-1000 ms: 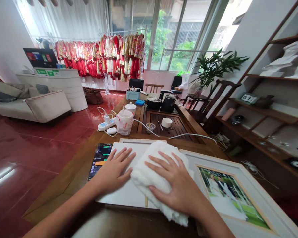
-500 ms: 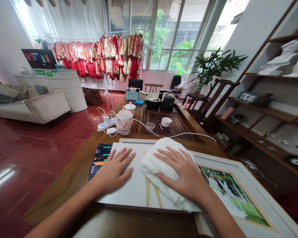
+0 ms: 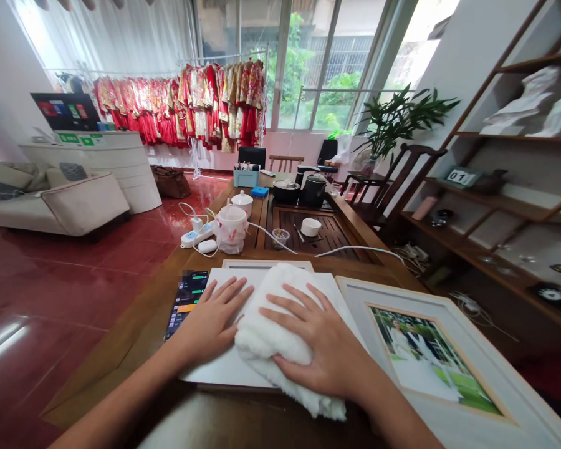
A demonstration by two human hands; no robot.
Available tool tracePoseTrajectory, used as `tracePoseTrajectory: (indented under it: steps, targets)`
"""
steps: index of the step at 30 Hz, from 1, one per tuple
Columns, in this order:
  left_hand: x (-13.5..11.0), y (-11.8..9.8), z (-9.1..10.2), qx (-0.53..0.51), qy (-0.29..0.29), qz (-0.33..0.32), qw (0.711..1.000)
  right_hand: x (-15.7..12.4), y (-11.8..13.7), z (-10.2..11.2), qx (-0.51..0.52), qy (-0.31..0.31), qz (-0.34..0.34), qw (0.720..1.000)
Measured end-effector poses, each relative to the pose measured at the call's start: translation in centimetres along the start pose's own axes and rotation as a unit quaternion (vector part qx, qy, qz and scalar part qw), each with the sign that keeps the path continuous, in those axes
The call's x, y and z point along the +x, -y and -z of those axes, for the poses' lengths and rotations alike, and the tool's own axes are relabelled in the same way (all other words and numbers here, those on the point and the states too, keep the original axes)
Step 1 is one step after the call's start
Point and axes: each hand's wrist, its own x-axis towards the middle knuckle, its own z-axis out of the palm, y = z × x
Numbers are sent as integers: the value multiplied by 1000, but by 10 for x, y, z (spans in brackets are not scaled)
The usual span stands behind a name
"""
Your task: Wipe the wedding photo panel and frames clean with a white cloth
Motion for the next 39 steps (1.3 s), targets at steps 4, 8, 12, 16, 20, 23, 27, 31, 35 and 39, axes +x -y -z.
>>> tracePoseTrajectory:
  steps: [4, 8, 12, 16, 20, 23, 27, 31, 35, 39]
  targets:
    - [-1, -1, -1, -5, -12, 4, 1000, -7, -22, -2, -12, -31, -44, 998]
    - [-3, 0, -1, -11, -20, 2, 1000, -13, -32, -3, -35, -48, -73, 996]
    - [-3, 2, -3, -11, -28, 0, 1000, -13, -16, -2, -37, -35, -41, 998]
    - [-2, 2, -3, -6, -26, -2, 1000, -12, 5, -1, -19, 13, 27, 999]
    - [-2, 1, -2, -4, -20, 2, 1000, -12, -2, 0, -10, 14, 14, 1000]
    - [-3, 1, 0, -4, -20, 4, 1000, -12, -19, -1, -18, -13, -31, 999]
    - [-4, 1, 1, -6, -20, 4, 1000, -9, -33, -1, -30, -45, -82, 995]
    - [-4, 2, 0, -6, -23, 3, 1000, -7, -20, -1, -30, -37, -62, 997]
    - [-4, 3, -2, -5, -29, 1, 1000, -12, 4, -1, -20, -13, -18, 1000]
    - [-4, 4, -4, -6, -29, -1, 1000, -18, 16, 0, -11, 1, 3, 1000]
